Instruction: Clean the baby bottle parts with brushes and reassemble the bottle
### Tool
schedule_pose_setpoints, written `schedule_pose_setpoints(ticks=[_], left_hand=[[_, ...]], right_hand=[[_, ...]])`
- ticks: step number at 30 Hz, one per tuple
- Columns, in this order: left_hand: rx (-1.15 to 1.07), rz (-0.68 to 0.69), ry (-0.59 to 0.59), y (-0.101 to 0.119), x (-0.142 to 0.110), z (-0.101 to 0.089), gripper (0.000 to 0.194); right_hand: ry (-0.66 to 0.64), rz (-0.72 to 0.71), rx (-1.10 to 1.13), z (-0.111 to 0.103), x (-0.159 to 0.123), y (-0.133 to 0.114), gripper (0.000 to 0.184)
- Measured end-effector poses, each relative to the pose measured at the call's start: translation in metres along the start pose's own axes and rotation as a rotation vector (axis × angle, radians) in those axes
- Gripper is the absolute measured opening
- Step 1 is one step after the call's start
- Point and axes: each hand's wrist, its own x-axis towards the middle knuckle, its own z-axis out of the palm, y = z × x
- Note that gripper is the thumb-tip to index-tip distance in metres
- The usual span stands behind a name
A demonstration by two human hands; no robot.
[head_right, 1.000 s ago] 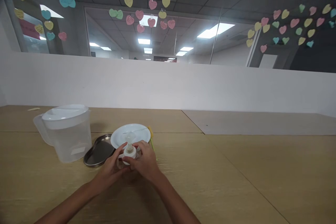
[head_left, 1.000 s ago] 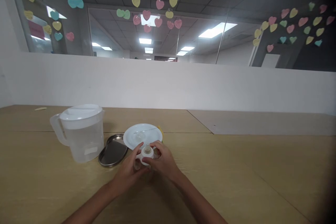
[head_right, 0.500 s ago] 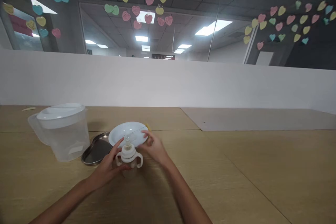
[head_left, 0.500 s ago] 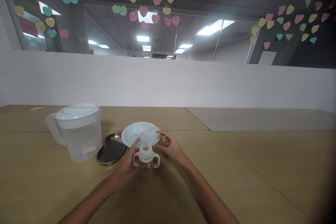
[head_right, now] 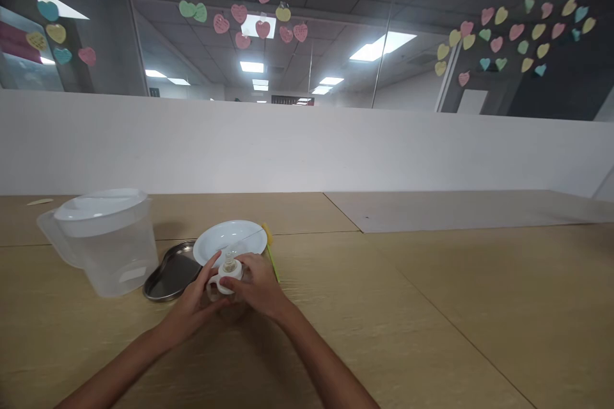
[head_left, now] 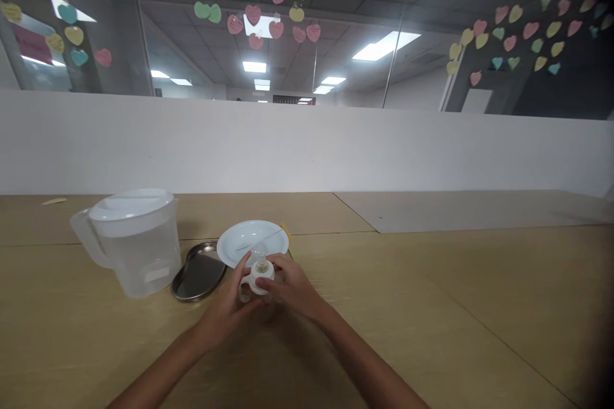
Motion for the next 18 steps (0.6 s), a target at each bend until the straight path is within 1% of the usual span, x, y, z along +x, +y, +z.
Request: schedule_pose_setpoints(ticks=[3,7,10,15,16,18], left_hand=[[0.008,0.018,-0.009,0.002,0.0,0.0,0.076],[0.007,0.003,-0.031,0.004,-0.001,0.002,0.076],[0.0,-0.002,-0.024,0.005,0.0,0.002,0.077],[-0.018,0.042,-0.018,0.006,0.0,0.001,0.077],[-0.021,0.037,-0.019,0.005,0.0,0.001,0.077],[-0.022,0.023,-0.024,0.003,0.0,0.002,0.075]], right_hand=[[-0.014,-0.007,0.051,-0.003,0.001,-0.001,0.031],[-0.059,0.033,0.156,-0.004,0.003,0.004,0.032],[-0.083,0.05,0.235,-0.002,0.002,0.009,0.036],[-0.094,0.087,0.391,-0.001,-0.002,0.011,0.042],[-0.083,0.086,0.372,0.0,-0.002,0.011,0.045],[-0.028,0.071,0.248,0.001,-0.003,0.01,0.048]])
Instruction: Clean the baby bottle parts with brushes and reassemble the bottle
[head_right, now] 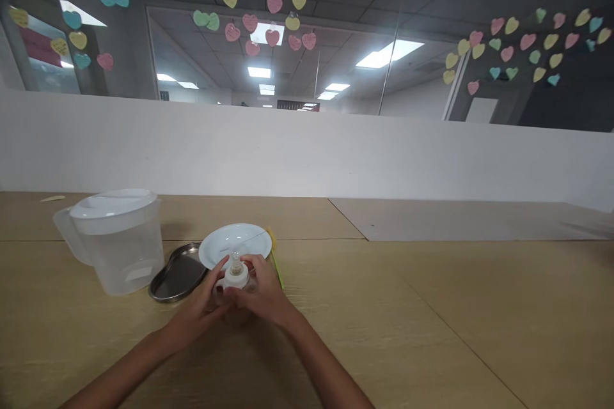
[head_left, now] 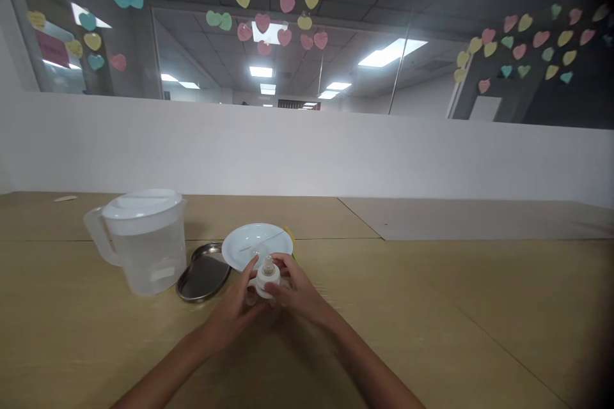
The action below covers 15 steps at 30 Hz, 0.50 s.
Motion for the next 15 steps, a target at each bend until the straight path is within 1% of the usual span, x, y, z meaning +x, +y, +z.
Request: schedule_pose_setpoints(ticks=[2,4,8,10,13,15], left_hand=[[0.008,-0.004,-0.003,-0.002,0.0,0.0,0.074],[0.015,0.003,-0.003,-0.003,0.0,0.0,0.075],[0.005,0.011,-0.006,-0.003,0.001,0.0,0.075],[0.008,0.02,-0.001,-0.004,0.001,0.0,0.076],[0.016,0.021,0.003,-0.006,0.001,0.001,0.078],[0.015,0.018,0.001,-0.006,0.0,0.001,0.077]], right_hand=[[0.064,-0.013,-0.125,0.001,0.001,0.0,0.044],[0.063,-0.02,-0.132,0.001,0.002,-0.002,0.039],[-0.048,-0.034,0.066,-0.003,0.003,-0.01,0.044],[-0.069,-0.044,0.15,-0.005,0.003,-0.014,0.046],[-0.052,-0.072,0.224,-0.005,0.004,-0.015,0.045],[-0.012,-0.056,0.273,-0.004,0.005,-0.012,0.048]])
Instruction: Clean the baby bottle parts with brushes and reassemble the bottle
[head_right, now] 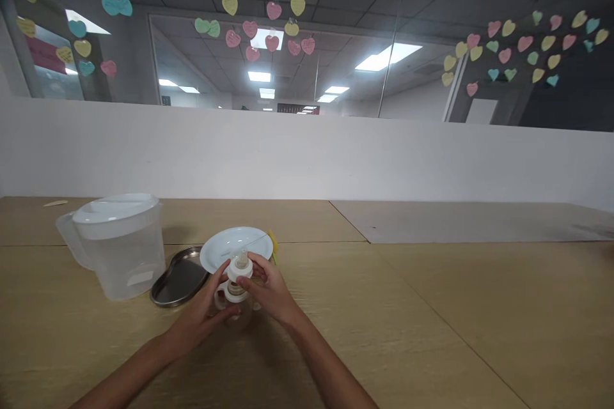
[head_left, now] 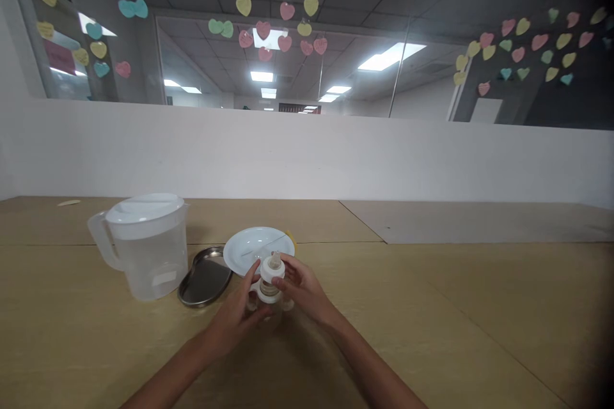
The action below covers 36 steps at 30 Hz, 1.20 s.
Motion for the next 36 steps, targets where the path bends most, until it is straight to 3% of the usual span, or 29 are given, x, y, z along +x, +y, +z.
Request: schedule_pose_setpoints(ticks=[8,16,23,26,31,36], left_hand=[[-0.014,-0.042,-0.019,0.004,-0.001,-0.001,0.076],[-0.007,-0.02,-0.011,0.003,0.002,0.0,0.077],[-0.043,-0.041,-0.04,0.008,0.001,-0.001,0.077],[-0.019,-0.046,-0.021,0.007,0.001,0.0,0.077],[-0.024,-0.07,-0.048,0.006,0.002,-0.001,0.078],[0.042,-0.044,-0.039,0.003,0.001,-0.002,0.077]], right_hand=[[0.169,0.091,0.144,-0.001,0.003,-0.005,0.066],[0.41,-0.066,0.233,0.0,0.017,-0.019,0.064],[0.493,-0.139,0.142,-0.007,0.042,-0.034,0.06],[0.522,-0.135,0.046,-0.016,0.058,-0.021,0.062],[0.52,-0.101,-0.115,-0.03,0.078,0.027,0.063],[0.446,-0.007,-0.223,-0.026,0.082,0.051,0.049]])
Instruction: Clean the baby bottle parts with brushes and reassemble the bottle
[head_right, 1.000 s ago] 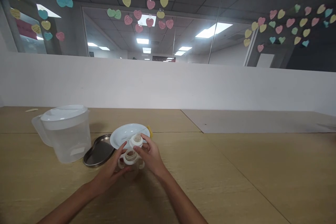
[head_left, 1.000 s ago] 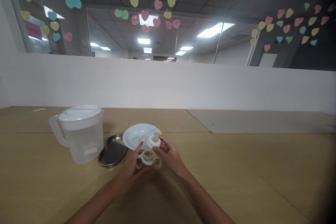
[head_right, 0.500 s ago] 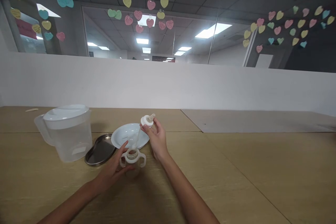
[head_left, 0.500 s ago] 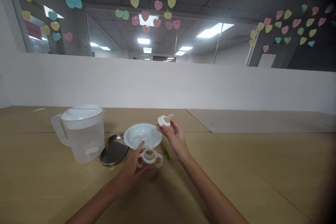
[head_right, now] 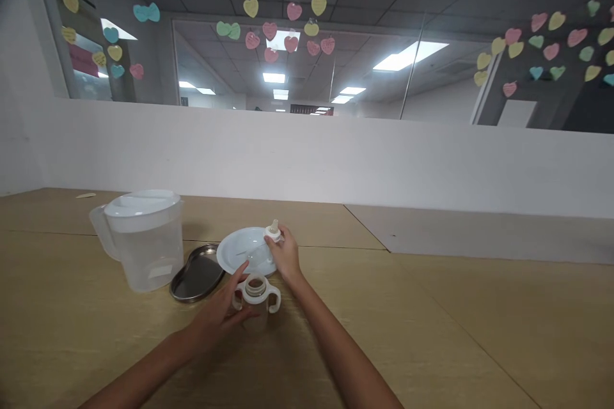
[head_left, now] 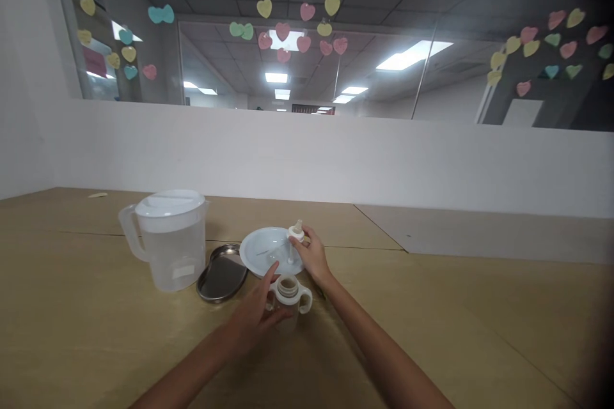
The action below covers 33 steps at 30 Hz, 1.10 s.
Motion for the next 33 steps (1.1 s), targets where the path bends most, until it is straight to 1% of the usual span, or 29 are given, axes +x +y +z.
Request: schedule_pose_setpoints(ticks=[2,5,8,13,17,21,25,29,33], left_hand=[[0.013,0.02,0.013,-0.001,0.0,0.0,0.076],[0.008,0.045,0.028,0.0,0.001,0.0,0.075],[-0.003,0.035,0.021,0.002,0.001,-0.001,0.076],[0.017,0.0,0.016,0.0,0.001,0.001,0.077],[-0.009,-0.01,0.01,-0.002,0.001,0.002,0.076],[-0.013,-0.035,0.01,-0.004,0.0,0.002,0.076],[0.007,-0.021,0.007,-0.005,0.0,0.002,0.076],[0.014,0.006,0.017,-0.003,0.001,0.001,0.076],[0.011,0.004,0.02,0.0,0.001,0.0,0.075]], right_hand=[[-0.08,0.027,-0.017,0.007,-0.004,0.0,0.043],[-0.205,0.062,-0.027,0.017,-0.009,-0.002,0.039],[-0.262,0.049,-0.046,0.021,-0.01,-0.005,0.037],[-0.257,-0.036,-0.124,0.011,-0.003,-0.014,0.037],[-0.247,-0.138,-0.222,0.003,0.001,-0.021,0.033],[-0.24,-0.219,-0.371,0.002,-0.001,-0.025,0.026],[-0.241,-0.285,-0.541,0.003,-0.004,-0.03,0.02],[-0.235,-0.315,-0.72,0.0,-0.008,-0.033,0.015],[-0.246,-0.3,-0.888,-0.002,-0.009,-0.033,0.013]])
